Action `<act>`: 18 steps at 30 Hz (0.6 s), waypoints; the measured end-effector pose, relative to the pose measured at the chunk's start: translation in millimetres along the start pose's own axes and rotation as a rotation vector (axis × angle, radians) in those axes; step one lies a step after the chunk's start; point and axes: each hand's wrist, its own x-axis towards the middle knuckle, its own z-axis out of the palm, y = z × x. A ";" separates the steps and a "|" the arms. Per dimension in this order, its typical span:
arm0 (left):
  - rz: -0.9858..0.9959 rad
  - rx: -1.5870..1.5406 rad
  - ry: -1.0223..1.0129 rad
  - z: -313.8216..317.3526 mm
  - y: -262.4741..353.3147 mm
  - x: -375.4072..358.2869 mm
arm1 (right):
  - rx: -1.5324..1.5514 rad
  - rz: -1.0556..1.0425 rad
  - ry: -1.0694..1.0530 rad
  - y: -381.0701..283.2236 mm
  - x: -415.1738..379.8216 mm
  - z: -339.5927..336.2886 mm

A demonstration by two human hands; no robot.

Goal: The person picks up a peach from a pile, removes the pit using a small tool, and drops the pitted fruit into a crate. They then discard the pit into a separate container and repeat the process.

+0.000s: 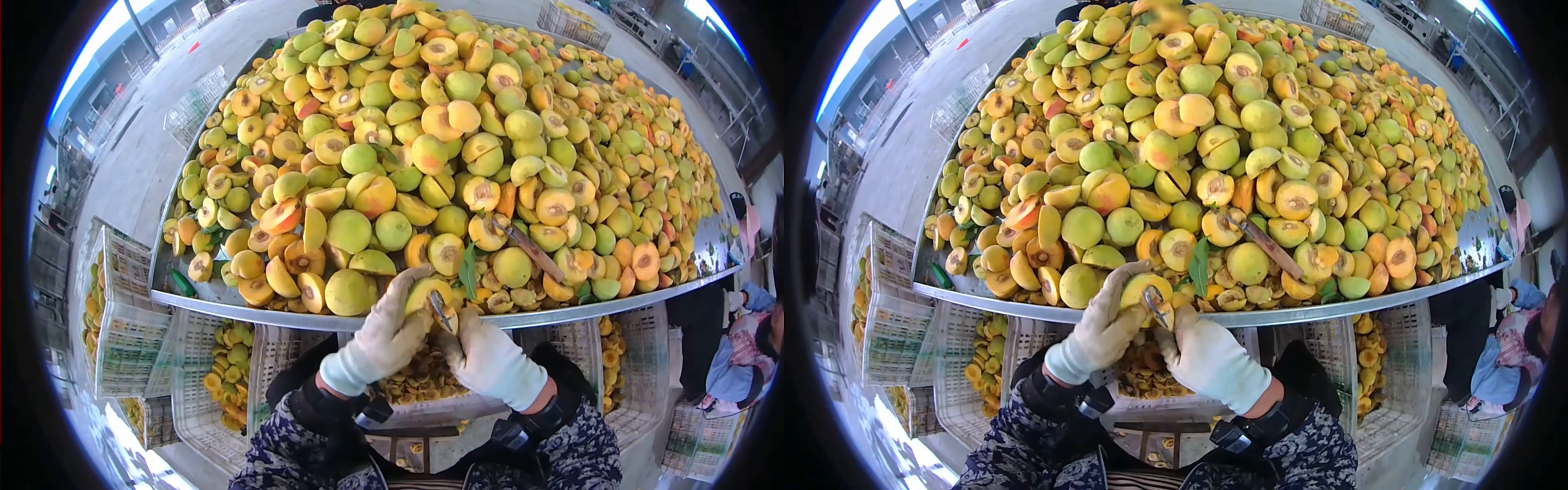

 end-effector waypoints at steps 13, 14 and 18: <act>-0.039 -0.722 0.137 22.3 -15.8 4.4 | 0.360 0.040 0.275 20.6 -4.6 28.1; -0.039 -0.721 0.141 20.9 -15.5 5.3 | 0.559 0.160 0.236 20.8 -4.5 25.0; -0.097 -0.891 0.227 20.5 -11.7 8.3 | 0.903 0.486 -0.031 -10.7 0.1 -1.7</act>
